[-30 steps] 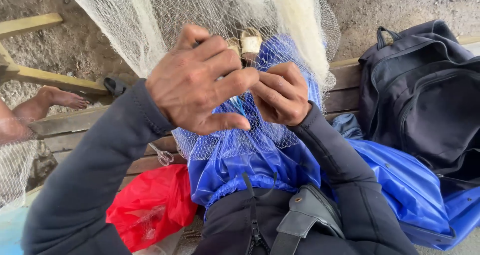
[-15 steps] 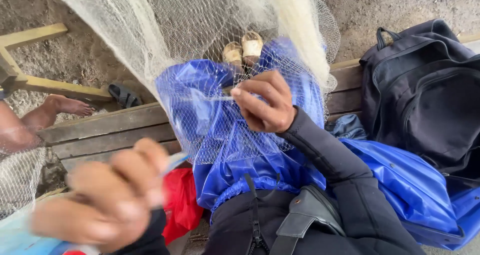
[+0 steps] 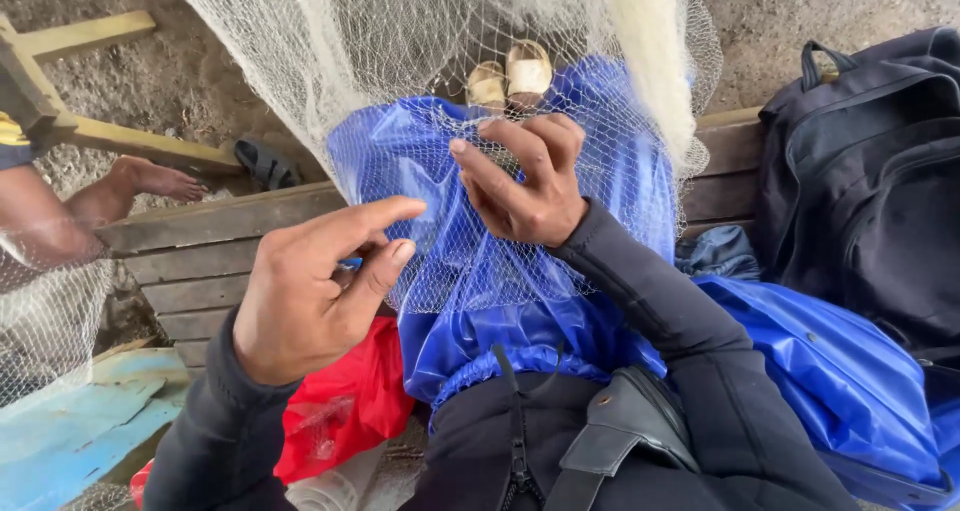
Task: A person is mending a white fishing net using a blue plastic shuttle tool and scissors while sitting on a wooden bench.
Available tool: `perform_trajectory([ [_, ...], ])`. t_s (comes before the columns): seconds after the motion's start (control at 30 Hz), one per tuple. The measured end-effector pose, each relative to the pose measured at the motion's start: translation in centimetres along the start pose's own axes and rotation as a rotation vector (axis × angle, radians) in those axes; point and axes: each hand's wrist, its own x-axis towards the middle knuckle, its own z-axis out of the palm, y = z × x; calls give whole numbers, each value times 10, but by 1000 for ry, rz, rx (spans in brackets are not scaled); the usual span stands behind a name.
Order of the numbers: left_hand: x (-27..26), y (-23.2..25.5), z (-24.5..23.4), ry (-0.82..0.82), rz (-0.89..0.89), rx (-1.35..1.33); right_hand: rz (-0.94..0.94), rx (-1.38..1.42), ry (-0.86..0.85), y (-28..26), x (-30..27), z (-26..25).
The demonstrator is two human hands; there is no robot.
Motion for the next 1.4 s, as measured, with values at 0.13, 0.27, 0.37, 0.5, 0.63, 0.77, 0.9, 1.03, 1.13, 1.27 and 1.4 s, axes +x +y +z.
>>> perform_trajectory([
  [0.13,10,9,-2,-10,16,-106,22,-96,-63,3,3,-4],
  [0.27,16,12,-2,-4,-30,-116,18,-124,-92,3,5,-9],
  [0.37,19,10,0,-3,-11,-123,51,-136,-217,-2,1,-10],
  [0.5,26,4,4,5,-20,-142,127,-145,-504,-8,-21,1],
  [0.63,37,-8,12,15,4,-164,151,-207,-595,-13,-34,11],
  [0.77,49,-25,26,47,46,-185,213,-193,-696,-12,-61,25],
  [0.9,61,-43,43,70,34,-236,204,-271,-742,-8,-82,34],
  [1.03,62,-50,57,92,29,-262,272,-137,-775,-2,-82,34],
  [1.13,57,-47,60,106,-5,-265,300,-79,-745,-2,-83,34],
  [1.27,46,-37,58,99,32,-324,297,-67,-693,-1,-86,35],
  [1.4,33,-37,61,101,42,-392,273,-32,-605,2,-91,37],
])
